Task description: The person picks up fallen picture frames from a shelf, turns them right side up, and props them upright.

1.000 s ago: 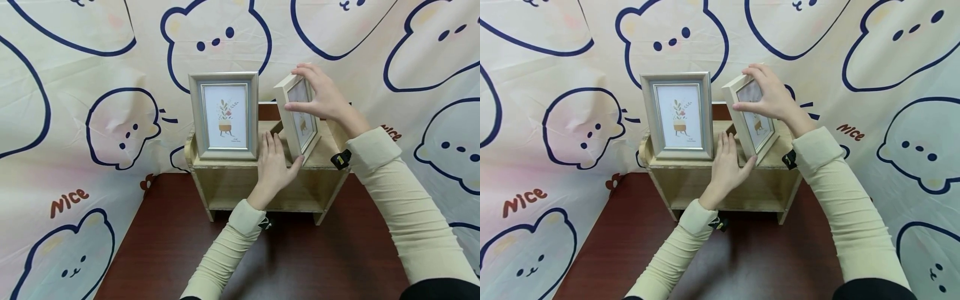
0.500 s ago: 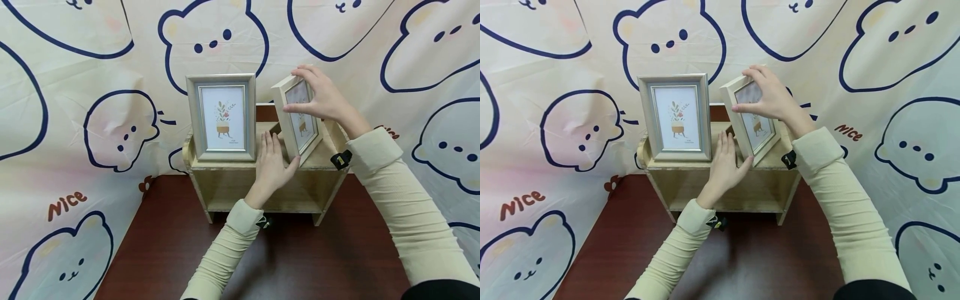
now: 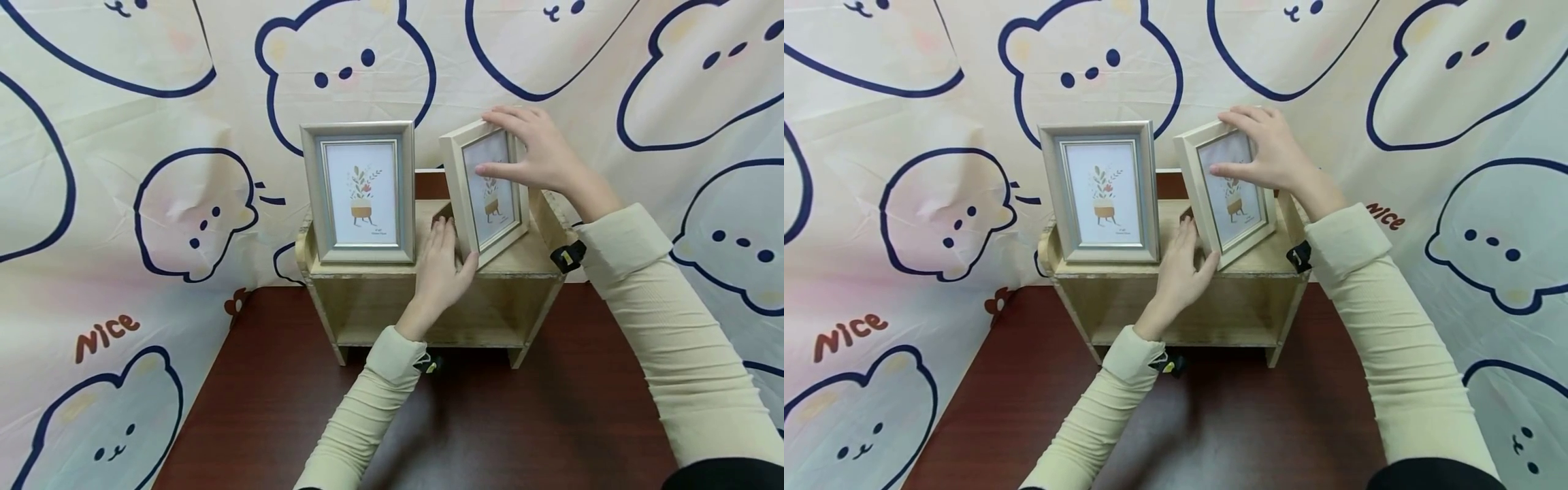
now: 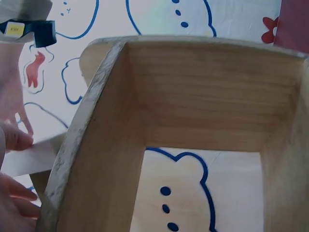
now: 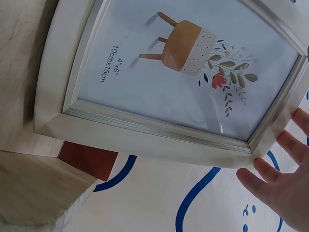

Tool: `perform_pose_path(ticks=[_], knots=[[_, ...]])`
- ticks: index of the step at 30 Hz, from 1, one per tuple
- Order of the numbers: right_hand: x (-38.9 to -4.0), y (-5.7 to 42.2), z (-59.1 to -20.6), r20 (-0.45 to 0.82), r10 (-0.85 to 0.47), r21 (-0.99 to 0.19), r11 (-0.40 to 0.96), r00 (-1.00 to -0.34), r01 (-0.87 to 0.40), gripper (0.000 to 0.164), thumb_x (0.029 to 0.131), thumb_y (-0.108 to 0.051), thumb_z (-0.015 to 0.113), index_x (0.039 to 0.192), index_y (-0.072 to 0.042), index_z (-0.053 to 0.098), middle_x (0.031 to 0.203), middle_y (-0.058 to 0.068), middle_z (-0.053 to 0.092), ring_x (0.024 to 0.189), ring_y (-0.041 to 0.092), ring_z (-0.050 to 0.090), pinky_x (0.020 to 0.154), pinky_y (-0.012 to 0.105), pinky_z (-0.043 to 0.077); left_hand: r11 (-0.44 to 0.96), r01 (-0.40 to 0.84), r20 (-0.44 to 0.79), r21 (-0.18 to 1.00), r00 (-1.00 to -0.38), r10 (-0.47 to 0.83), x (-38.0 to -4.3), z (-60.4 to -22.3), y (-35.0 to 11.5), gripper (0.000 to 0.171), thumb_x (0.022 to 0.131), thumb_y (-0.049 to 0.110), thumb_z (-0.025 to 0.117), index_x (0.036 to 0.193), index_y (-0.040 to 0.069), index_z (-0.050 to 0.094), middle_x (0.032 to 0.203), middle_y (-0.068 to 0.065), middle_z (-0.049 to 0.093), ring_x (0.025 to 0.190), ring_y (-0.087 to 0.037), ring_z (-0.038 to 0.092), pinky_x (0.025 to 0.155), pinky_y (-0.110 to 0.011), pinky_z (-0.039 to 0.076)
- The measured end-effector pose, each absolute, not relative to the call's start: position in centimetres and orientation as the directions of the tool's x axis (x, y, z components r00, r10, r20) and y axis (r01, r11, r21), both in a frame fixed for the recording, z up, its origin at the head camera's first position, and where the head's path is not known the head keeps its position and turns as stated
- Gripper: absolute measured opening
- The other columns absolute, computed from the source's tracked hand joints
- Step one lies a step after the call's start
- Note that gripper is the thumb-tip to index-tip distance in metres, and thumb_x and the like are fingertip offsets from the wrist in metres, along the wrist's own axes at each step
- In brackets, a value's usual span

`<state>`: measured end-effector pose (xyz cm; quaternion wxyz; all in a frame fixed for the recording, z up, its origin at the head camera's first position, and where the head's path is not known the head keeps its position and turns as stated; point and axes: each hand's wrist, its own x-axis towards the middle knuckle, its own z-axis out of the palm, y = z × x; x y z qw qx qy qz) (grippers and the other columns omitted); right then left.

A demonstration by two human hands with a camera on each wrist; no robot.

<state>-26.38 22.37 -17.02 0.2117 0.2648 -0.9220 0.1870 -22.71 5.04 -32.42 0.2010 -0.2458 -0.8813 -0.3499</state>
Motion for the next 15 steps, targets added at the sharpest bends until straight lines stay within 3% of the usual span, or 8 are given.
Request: perform_pose_path(ticks=[3,4,7,12,15], knots=[[-26.6,22.5,-17.1,0.512,-0.418,-0.229,0.776,-0.751,-0.588,0.067,0.079,-0.032,0.069,0.135,-0.005,0.043,0.141,0.015,0.037,0.13,0.032,0.025,0.107,0.049,0.014,0.528,0.671,0.655,0.521,-0.711,0.257,-22.7,-33.0,5.2,0.053,0.087,0.018,0.056,0.128,-0.011,0.042,0.117,-0.022,0.056,0.101,-0.026,0.057,0.087,-0.031,0.045],[-26.7,22.5,-17.2,0.524,-0.418,-0.232,0.768,-0.742,-0.597,0.064,0.08,-0.028,0.068,0.134,-0.004,0.043,0.14,0.015,0.038,0.13,0.032,0.025,0.107,0.048,0.014,0.491,0.698,0.683,0.522,-0.687,0.25,-22.7,-33.1,5.2,0.049,0.086,0.014,0.057,0.126,-0.011,0.044,0.109,-0.021,0.06,0.09,-0.024,0.06,0.077,-0.027,0.048],[-27.3,22.9,-17.5,0.568,-0.399,-0.269,0.737,-0.72,-0.62,0.058,0.081,-0.016,0.067,0.132,0.0,0.045,0.137,0.017,0.04,0.127,0.033,0.03,0.104,0.049,0.021,0.411,0.73,0.705,0.547,-0.666,0.244,-22.7,-33.1,5.3,0.046,0.085,0.008,0.059,0.124,-0.011,0.044,0.092,-0.018,0.065,0.068,-0.018,0.06,0.056,-0.02,0.045],[-27.8,23.9,-17.6,0.57,-0.286,-0.433,0.691,-0.77,-0.578,0.053,0.083,-0.01,0.063,0.132,0.002,0.045,0.137,0.018,0.039,0.125,0.03,0.034,0.094,0.054,0.036,0.396,0.723,0.687,0.566,-0.679,0.259,-22.5,-33.2,5.3,0.049,0.087,0.007,0.058,0.127,-0.014,0.041,0.087,-0.019,0.066,0.055,-0.014,0.054,0.05,-0.017,0.041],[-28.0,24.3,-17.6,0.538,-0.235,-0.505,0.679,-0.81,-0.533,0.051,0.085,-0.011,0.062,0.133,-0.002,0.045,0.139,0.013,0.039,0.124,0.025,0.035,0.095,0.052,0.036,0.4,0.717,0.679,0.571,-0.686,0.261,-22.4,-33.3,5.3,0.05,0.087,0.007,0.057,0.128,-0.015,0.039,0.084,-0.018,0.065,0.05,-0.012,0.046,0.046,-0.017,0.036]])
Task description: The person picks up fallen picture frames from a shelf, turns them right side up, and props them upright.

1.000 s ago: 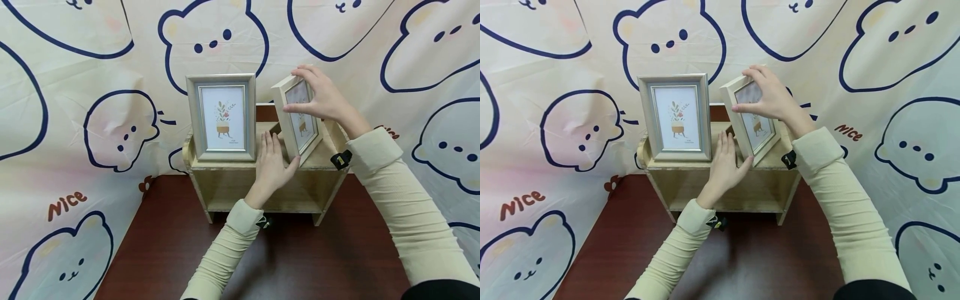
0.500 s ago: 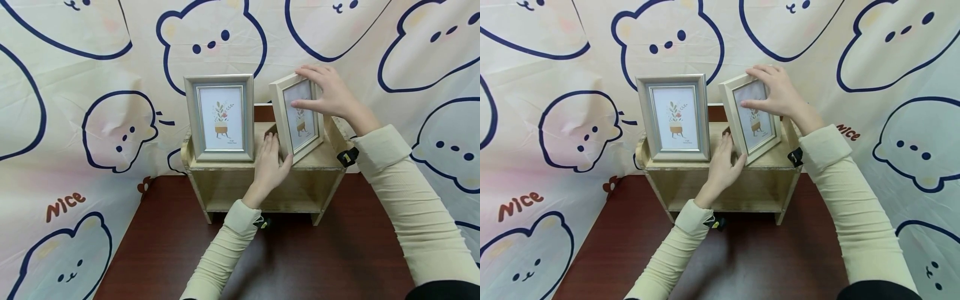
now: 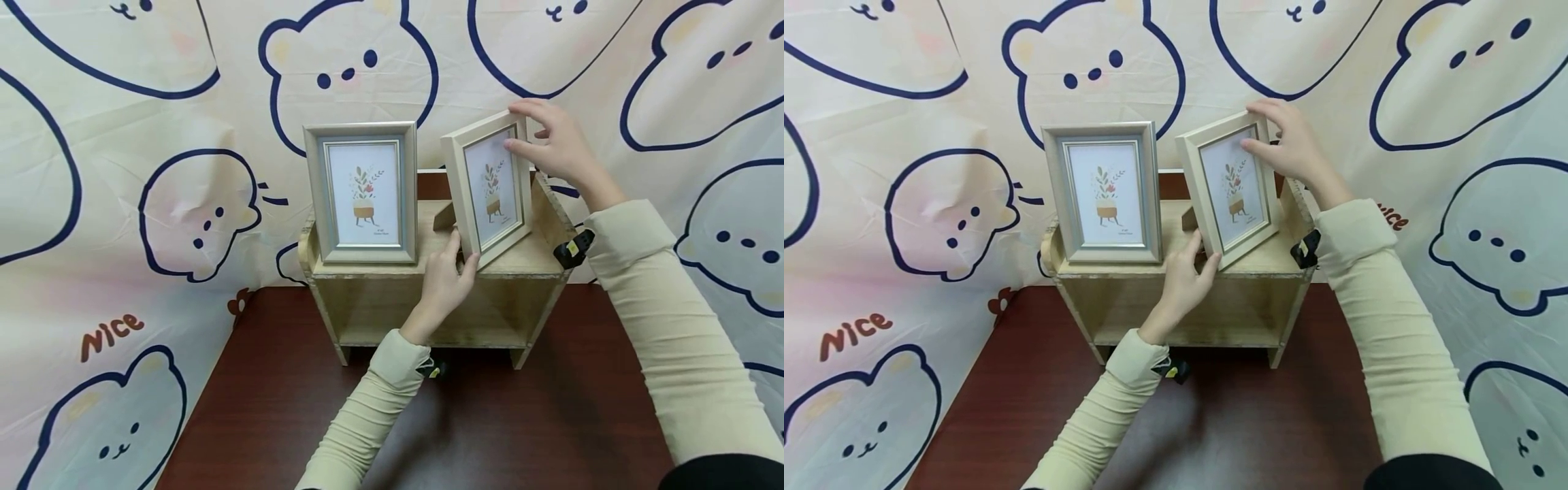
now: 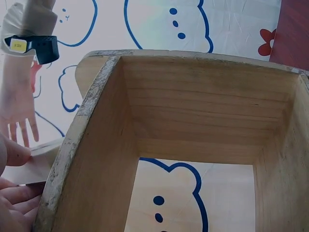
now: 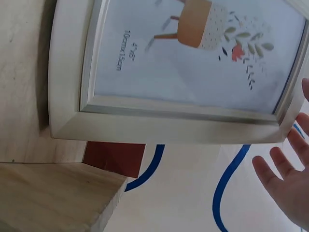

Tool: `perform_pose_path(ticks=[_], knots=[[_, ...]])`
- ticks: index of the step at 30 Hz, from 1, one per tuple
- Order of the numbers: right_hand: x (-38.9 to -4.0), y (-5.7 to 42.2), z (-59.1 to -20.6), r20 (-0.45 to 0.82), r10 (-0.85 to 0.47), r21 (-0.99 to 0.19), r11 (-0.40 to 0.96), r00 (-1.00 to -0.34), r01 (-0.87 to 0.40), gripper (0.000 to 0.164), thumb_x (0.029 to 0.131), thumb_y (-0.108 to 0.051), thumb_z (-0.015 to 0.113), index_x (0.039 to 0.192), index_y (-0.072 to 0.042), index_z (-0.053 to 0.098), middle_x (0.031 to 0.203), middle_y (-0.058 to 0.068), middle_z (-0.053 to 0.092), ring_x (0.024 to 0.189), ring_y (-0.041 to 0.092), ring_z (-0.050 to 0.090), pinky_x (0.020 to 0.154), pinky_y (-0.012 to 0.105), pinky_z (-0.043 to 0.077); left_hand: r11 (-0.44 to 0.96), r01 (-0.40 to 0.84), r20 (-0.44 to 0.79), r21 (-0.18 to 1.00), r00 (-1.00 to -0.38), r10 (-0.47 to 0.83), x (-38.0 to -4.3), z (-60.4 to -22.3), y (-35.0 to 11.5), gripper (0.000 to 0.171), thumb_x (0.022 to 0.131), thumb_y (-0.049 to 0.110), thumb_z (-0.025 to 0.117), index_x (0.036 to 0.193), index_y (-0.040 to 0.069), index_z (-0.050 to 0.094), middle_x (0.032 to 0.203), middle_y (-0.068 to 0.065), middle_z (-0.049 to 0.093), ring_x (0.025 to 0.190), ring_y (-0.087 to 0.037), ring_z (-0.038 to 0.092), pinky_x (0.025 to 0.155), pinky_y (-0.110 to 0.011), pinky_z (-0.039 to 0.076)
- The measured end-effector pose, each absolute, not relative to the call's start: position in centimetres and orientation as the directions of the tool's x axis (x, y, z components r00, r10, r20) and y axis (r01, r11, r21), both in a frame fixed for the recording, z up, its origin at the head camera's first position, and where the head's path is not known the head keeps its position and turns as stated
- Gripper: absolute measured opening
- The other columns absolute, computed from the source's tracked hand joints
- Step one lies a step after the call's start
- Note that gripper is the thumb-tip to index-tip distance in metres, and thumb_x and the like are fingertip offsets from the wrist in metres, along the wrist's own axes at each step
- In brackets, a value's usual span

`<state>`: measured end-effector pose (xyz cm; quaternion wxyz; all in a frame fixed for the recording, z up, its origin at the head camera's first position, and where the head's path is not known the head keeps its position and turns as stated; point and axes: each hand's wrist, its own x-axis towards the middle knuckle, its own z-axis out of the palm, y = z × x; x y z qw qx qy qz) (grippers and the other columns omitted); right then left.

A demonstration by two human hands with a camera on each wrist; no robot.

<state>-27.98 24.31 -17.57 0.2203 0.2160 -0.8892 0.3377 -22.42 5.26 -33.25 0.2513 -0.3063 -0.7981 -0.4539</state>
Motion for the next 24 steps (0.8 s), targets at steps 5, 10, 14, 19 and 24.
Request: perform_pose_path(ticks=[5,10,14,19,24], knots=[[-28.6,24.9,-17.3,0.483,-0.23,-0.548,0.673,-0.845,-0.496,0.057,0.083,-0.008,0.065,0.135,-0.006,0.043,0.141,0.008,0.035,0.121,0.029,0.037,0.095,0.049,0.038,0.411,0.718,0.682,0.562,-0.683,0.26,-22.4,-33.1,5.4,0.051,0.087,0.008,0.058,0.128,-0.015,0.039,0.092,-0.021,0.065,0.063,-0.017,0.058,0.055,-0.02,0.045],[-29.0,26.0,-17.1,0.364,-0.265,-0.604,0.663,-0.893,-0.443,0.067,0.082,-0.004,0.065,0.141,-0.015,0.035,0.146,0.009,0.025,0.123,0.042,0.036,0.095,0.055,0.035,0.423,0.718,0.677,0.554,-0.683,0.273,-22.3,-33.1,5.5,0.051,0.087,0.008,0.058,0.128,-0.015,0.039,0.097,-0.021,0.065,0.075,-0.021,0.064,0.064,-0.023,0.05],[-29.2,26.8,-17.0,0.25,-0.317,-0.651,0.645,-0.915,-0.401,0.075,0.084,0.001,0.061,0.144,-0.026,0.026,0.142,0.02,0.031,0.119,0.045,0.039,0.094,0.06,0.033,0.423,0.713,0.669,0.559,-0.689,0.278,-22.3,-33.1,5.6,0.049,0.087,0.008,0.058,0.127,-0.014,0.04,0.099,-0.022,0.064,0.083,-0.024,0.064,0.069,-0.025,0.051],[-29.3,27.4,-17.1,0.219,-0.339,-0.639,0.658,-0.915,-0.397,0.077,0.085,0.005,0.057,0.145,-0.029,0.023,0.132,0.025,0.042,0.113,0.039,0.048,0.092,0.053,0.039,0.428,0.692,0.651,0.581,-0.711,0.266,-22.4,-32.9,5.3,0.046,0.088,0.006,0.056,0.125,-0.016,0.041,0.102,-0.025,0.062,0.091,-0.028,0.063,0.076,-0.026,0.051],[-29.1,28.1,-17.5,0.245,-0.318,-0.642,0.655,-0.916,-0.399,0.076,0.084,0.01,0.055,0.144,-0.028,0.027,0.119,0.022,0.048,0.088,0.013,0.058,0.076,0.023,0.049,0.489,0.667,0.669,0.563,-0.715,0.205,-22.8,-32.7,4.9,0.037,0.088,0.002,0.054,0.119,-0.017,0.047,0.097,-0.025,0.063,0.079,-0.028,0.065,0.07,-0.029,0.053]])
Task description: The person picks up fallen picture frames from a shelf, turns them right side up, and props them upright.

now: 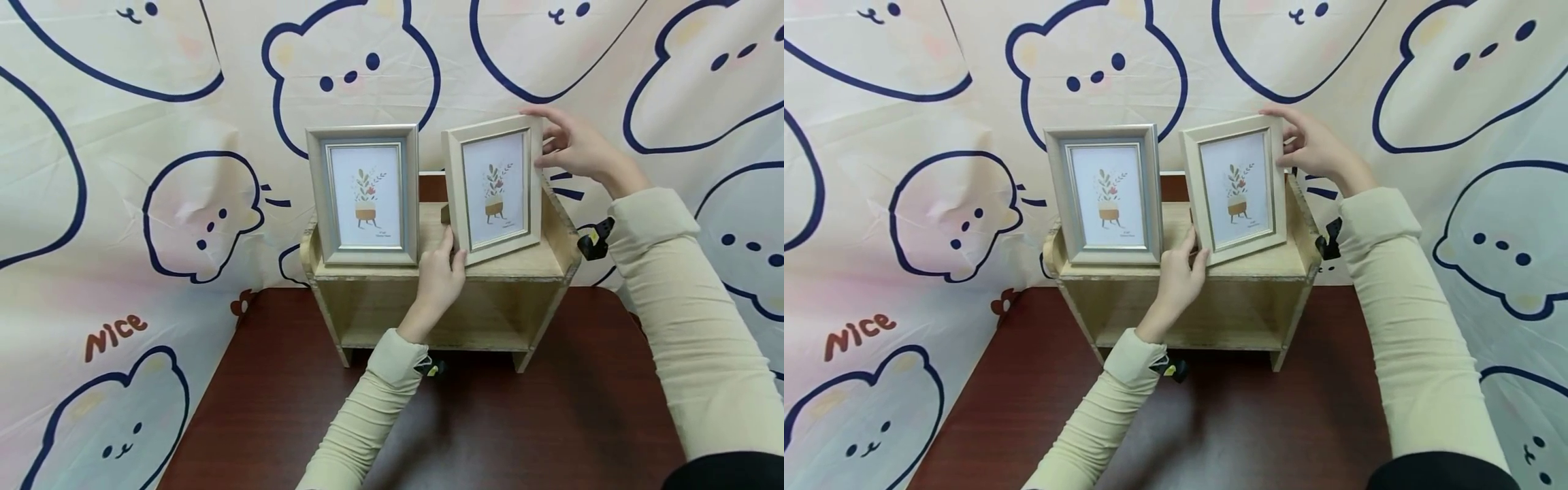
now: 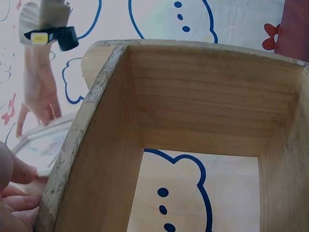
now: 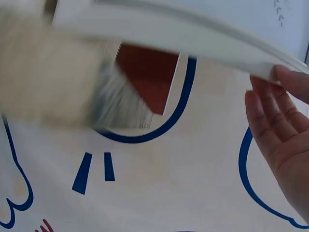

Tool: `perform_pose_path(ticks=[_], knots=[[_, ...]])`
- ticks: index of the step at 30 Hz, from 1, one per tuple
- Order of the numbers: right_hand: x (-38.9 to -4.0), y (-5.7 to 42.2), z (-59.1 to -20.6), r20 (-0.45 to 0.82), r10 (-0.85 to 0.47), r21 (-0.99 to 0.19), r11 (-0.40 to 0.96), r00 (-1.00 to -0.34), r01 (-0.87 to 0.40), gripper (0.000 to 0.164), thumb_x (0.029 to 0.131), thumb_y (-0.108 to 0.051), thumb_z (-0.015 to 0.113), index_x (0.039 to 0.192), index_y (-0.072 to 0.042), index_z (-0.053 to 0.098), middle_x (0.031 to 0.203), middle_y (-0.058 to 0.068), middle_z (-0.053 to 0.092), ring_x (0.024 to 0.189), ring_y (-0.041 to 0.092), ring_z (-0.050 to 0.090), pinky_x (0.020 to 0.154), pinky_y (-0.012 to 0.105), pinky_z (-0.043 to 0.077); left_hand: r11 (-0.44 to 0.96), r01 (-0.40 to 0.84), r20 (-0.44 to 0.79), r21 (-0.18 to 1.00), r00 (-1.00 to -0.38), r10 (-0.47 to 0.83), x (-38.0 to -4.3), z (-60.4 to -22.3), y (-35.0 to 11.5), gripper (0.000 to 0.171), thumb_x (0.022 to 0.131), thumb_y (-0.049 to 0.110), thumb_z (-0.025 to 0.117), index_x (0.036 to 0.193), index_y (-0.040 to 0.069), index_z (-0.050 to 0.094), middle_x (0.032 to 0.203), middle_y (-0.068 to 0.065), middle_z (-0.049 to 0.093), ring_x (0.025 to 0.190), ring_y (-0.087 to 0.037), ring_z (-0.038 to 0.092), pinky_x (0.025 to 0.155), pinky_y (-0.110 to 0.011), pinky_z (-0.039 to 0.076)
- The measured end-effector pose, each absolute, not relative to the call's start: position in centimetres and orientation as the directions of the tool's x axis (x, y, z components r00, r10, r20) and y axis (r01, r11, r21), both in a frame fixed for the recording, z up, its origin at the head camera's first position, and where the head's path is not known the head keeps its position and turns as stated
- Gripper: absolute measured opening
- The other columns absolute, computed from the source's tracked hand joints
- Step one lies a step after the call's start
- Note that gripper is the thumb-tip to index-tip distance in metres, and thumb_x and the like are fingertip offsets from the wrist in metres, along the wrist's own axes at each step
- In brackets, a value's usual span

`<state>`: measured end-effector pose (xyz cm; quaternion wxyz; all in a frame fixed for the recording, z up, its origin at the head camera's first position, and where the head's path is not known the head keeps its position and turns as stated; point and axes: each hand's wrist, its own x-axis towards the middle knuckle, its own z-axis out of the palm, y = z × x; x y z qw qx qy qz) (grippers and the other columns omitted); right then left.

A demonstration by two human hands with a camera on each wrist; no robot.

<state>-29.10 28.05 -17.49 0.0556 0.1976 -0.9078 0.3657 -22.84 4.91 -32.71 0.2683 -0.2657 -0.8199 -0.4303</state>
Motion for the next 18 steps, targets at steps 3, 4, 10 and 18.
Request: perform_pose_path(ticks=[3,4,10,18], knots=[[-28.7,28.5,-17.6,0.246,-0.308,-0.651,0.65,-0.919,-0.392,0.077,0.083,0.008,0.057,0.143,-0.031,0.028,0.113,0.018,0.051,0.081,0.006,0.057,0.073,0.019,0.047,0.541,0.64,0.667,0.546,-0.723,0.181,-23.0,-32.7,4.9,0.039,0.089,0.001,0.052,0.122,-0.018,0.045,0.103,-0.026,0.062,0.076,-0.028,0.065,0.073,-0.035,0.052],[-28.6,28.7,-17.6,0.242,-0.304,-0.655,0.65,-0.921,-0.387,0.078,0.083,0.007,0.058,0.143,-0.033,0.028,0.111,0.015,0.052,0.081,0.005,0.058,0.075,0.023,0.047,0.563,0.626,0.662,0.539,-0.728,0.176,-23.0,-32.7,5.0,0.04,0.09,0.002,0.052,0.123,-0.019,0.043,0.104,-0.027,0.061,0.074,-0.028,0.064,0.075,-0.036,0.052],[-27.6,29.5,-17.6,0.228,-0.3,-0.679,0.633,-0.926,-0.372,0.077,0.082,-0.003,0.065,0.141,-0.037,0.029,0.099,0.0,0.055,0.083,0.007,0.058,0.087,0.053,0.038,0.649,0.548,0.627,0.528,-0.767,0.138,-22.8,-32.5,5.3,0.042,0.089,-0.002,0.05,0.126,-0.018,0.039,0.083,-0.019,0.063,0.063,-0.025,0.057,0.069,-0.037,0.051],[-26.9,29.7,-18.0,0.24,-0.28,-0.681,0.633,-0.929,-0.367,0.079,0.083,-0.005,0.064,0.143,-0.038,0.024,0.103,0.006,0.054,0.083,0.007,0.056,0.089,0.064,0.031,0.658,0.565,0.646,0.498,-0.747,0.153,-22.7,-32.9,5.5,0.048,0.085,-0.01,0.046,0.13,-0.019,0.032,0.117,-0.027,0.054,0.091,-0.03,0.06,0.088,-0.034,0.046]])
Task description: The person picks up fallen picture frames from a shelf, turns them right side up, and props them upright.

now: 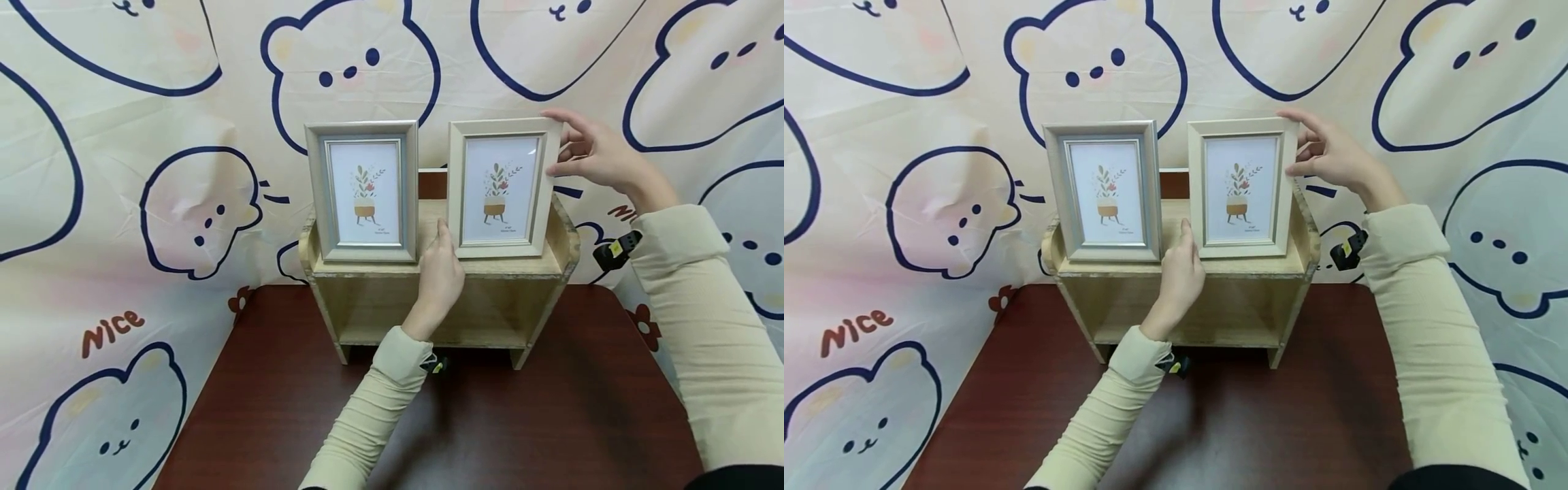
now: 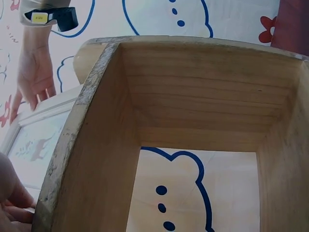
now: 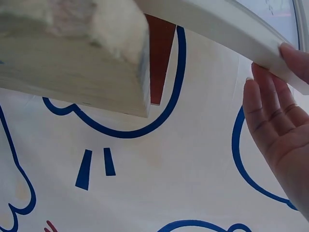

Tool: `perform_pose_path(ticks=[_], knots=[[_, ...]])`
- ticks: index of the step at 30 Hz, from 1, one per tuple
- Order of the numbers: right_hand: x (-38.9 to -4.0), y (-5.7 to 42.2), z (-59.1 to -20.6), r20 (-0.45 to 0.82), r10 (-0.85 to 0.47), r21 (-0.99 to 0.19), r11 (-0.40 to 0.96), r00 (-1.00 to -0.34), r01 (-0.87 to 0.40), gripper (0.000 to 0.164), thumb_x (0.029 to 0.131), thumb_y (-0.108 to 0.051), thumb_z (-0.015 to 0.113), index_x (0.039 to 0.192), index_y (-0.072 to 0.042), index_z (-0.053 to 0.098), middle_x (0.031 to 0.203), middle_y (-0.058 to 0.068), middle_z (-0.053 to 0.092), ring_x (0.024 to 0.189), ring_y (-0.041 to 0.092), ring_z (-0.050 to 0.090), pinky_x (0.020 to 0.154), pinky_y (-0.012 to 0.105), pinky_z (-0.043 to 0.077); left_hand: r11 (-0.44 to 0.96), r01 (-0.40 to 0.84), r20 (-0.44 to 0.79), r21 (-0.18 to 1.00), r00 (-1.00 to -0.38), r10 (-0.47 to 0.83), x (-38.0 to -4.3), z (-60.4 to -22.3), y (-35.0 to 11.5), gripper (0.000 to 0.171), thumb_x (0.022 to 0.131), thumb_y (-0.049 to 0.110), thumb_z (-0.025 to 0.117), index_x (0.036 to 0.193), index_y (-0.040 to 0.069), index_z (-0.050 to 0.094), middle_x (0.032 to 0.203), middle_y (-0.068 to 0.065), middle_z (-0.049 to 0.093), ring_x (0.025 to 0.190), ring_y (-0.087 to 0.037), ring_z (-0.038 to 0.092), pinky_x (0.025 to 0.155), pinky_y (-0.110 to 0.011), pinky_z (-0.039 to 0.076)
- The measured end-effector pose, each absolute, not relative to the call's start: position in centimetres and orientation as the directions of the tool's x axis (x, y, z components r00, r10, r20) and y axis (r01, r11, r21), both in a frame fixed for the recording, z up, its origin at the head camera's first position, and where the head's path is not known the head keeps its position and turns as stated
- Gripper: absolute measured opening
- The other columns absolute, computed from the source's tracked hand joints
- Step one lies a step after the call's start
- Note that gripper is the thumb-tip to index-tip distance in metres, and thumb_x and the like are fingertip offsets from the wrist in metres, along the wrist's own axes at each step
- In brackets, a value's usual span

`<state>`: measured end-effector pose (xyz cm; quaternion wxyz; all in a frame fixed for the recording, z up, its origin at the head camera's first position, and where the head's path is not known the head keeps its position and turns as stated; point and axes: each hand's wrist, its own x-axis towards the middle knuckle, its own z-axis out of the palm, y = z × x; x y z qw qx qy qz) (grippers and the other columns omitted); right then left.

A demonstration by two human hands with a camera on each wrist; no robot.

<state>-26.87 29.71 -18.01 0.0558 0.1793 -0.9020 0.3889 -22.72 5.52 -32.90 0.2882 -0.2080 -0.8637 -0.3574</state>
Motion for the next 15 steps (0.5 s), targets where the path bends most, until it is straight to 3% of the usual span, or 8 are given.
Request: perform_pose_path(ticks=[4,8,11,15], knots=[[-26.5,29.5,-18.5,0.263,-0.267,-0.673,0.637,-0.927,-0.375,0.084,0.085,-0.011,0.063,0.144,-0.042,0.012,0.122,0.02,0.049,0.091,0.011,0.055,0.091,0.065,0.03,0.599,0.69,0.758,0.406,-0.621,0.201,-21.9,-34.0,4.8,0.05,0.087,-0.003,0.049,0.13,-0.02,0.031,0.128,-0.032,0.043,0.12,-0.036,0.043,0.102,-0.037,0.033],[-24.8,29.4,-19.9,0.347,-0.206,-0.676,0.621,-0.915,-0.396,0.084,0.087,-0.017,0.061,0.143,-0.042,0.004,0.136,0.022,0.038,0.111,0.025,0.048,0.094,0.056,0.034,0.509,0.81,0.854,0.293,-0.461,0.241,-20.0,-35.6,2.8,0.046,0.085,0.004,0.055,0.125,-0.017,0.042,0.125,-0.03,0.047,0.119,-0.035,0.045,0.1,-0.038,0.035],[-22.0,29.0,-21.8,0.484,-0.146,-0.662,0.584,-0.863,-0.47,0.082,0.086,-0.01,0.061,0.146,-0.033,0.01,0.137,0.017,0.039,0.117,0.022,0.044,0.095,0.036,0.04,0.462,0.839,0.858,0.287,-0.44,0.266,-18.5,-36.6,0.4,0.042,0.087,0.01,0.055,0.122,-0.012,0.049,0.122,-0.027,0.051,0.115,-0.033,0.049,0.098,-0.035,0.038],[-17.5,28.3,-25.5,0.694,-0.111,-0.555,0.545,-0.711,-0.628,0.075,0.08,0.004,0.062,0.144,-0.012,0.027,0.133,0.008,0.046,0.116,0.013,0.045,0.086,0.015,0.042,0.459,0.835,0.845,0.303,-0.458,0.275,-17.1,-37.5,-3.9,0.048,0.093,0.027,0.05,0.123,-0.01,0.05,0.123,-0.027,0.051,0.114,-0.033,0.05,0.097,-0.035,0.039]])
